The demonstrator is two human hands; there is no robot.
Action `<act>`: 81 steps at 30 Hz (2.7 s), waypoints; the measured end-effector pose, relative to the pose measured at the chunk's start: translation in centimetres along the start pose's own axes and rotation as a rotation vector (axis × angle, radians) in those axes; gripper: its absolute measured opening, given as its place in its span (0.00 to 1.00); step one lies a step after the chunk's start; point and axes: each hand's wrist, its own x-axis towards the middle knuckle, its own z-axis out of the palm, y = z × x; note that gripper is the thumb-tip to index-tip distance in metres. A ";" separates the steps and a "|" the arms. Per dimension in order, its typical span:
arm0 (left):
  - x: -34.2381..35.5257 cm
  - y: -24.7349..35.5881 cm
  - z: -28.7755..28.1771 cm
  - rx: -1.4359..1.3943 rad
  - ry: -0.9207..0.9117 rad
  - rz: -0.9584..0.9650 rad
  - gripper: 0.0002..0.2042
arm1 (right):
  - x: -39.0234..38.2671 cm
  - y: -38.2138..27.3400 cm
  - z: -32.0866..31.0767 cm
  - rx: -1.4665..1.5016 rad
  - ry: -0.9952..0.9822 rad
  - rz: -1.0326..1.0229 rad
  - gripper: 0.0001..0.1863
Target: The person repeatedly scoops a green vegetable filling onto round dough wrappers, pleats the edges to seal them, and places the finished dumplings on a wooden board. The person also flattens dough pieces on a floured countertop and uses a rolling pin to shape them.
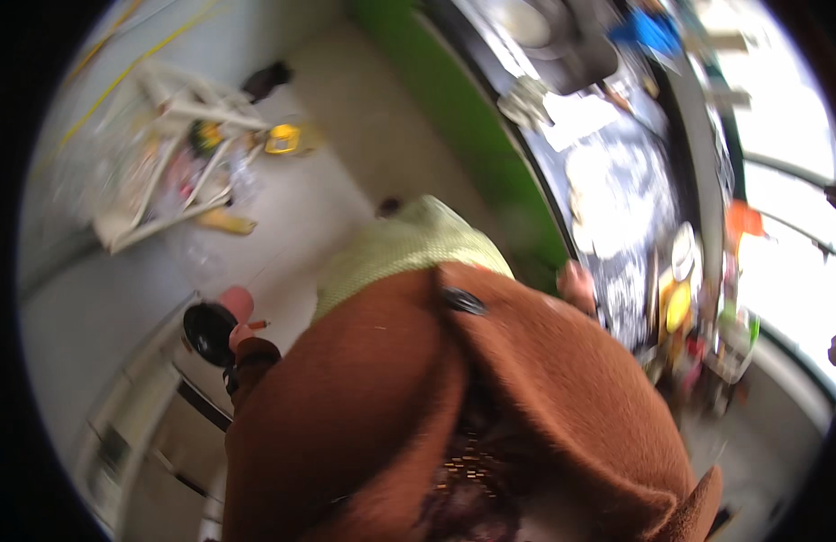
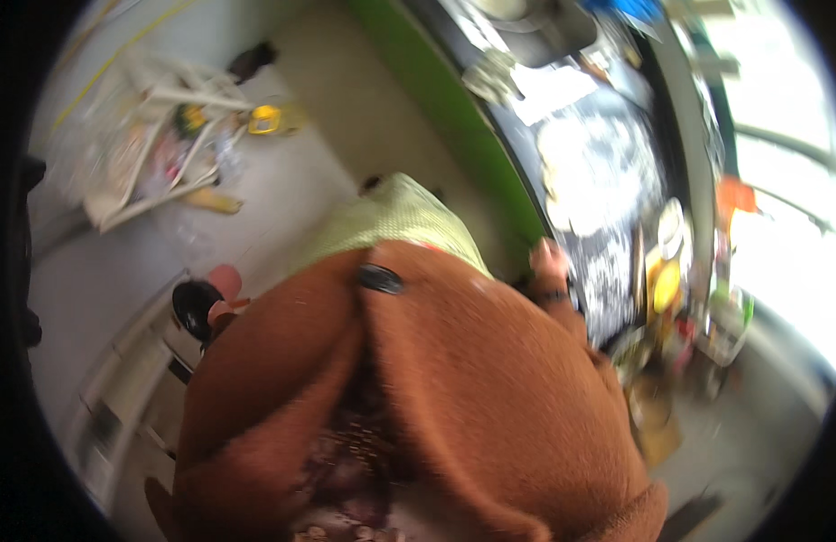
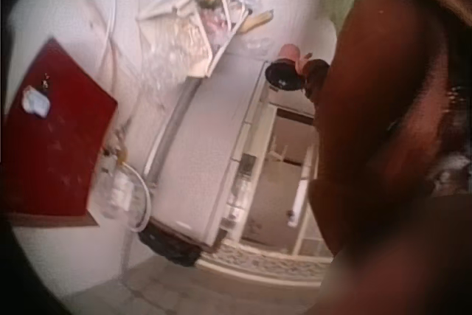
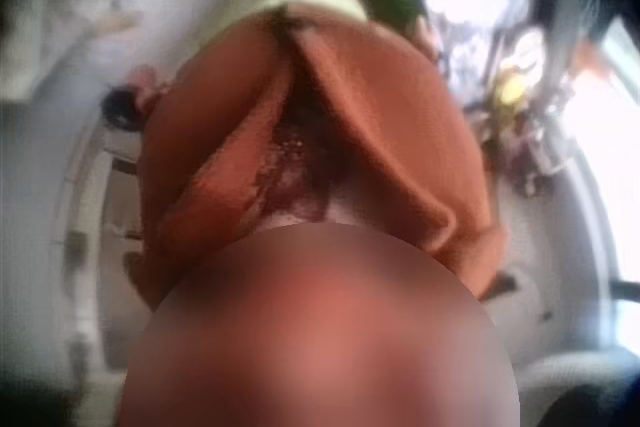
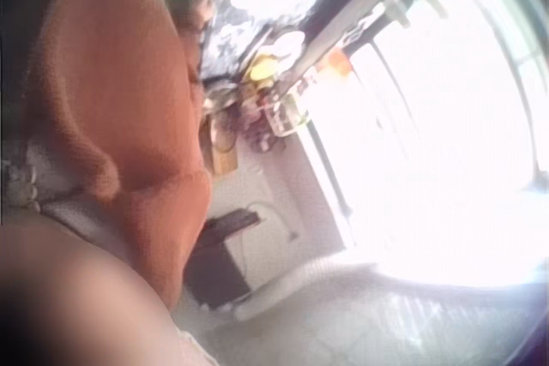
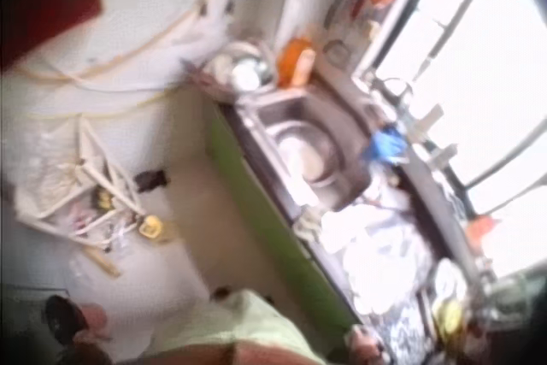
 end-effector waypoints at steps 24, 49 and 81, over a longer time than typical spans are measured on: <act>-6.3 26.8 -4.7 -0.487 -0.148 0.156 0.13 | 12.4 -4.1 -10.1 -0.744 0.211 -0.479 0.31; -25.0 39.7 -1.2 -0.565 -0.403 0.709 0.14 | 8.6 -5.0 -11.4 -0.280 0.132 -0.301 0.12; -61.3 54.0 14.1 0.070 -0.666 2.283 0.20 | -2.3 -4.7 -7.6 0.755 0.625 -0.039 0.14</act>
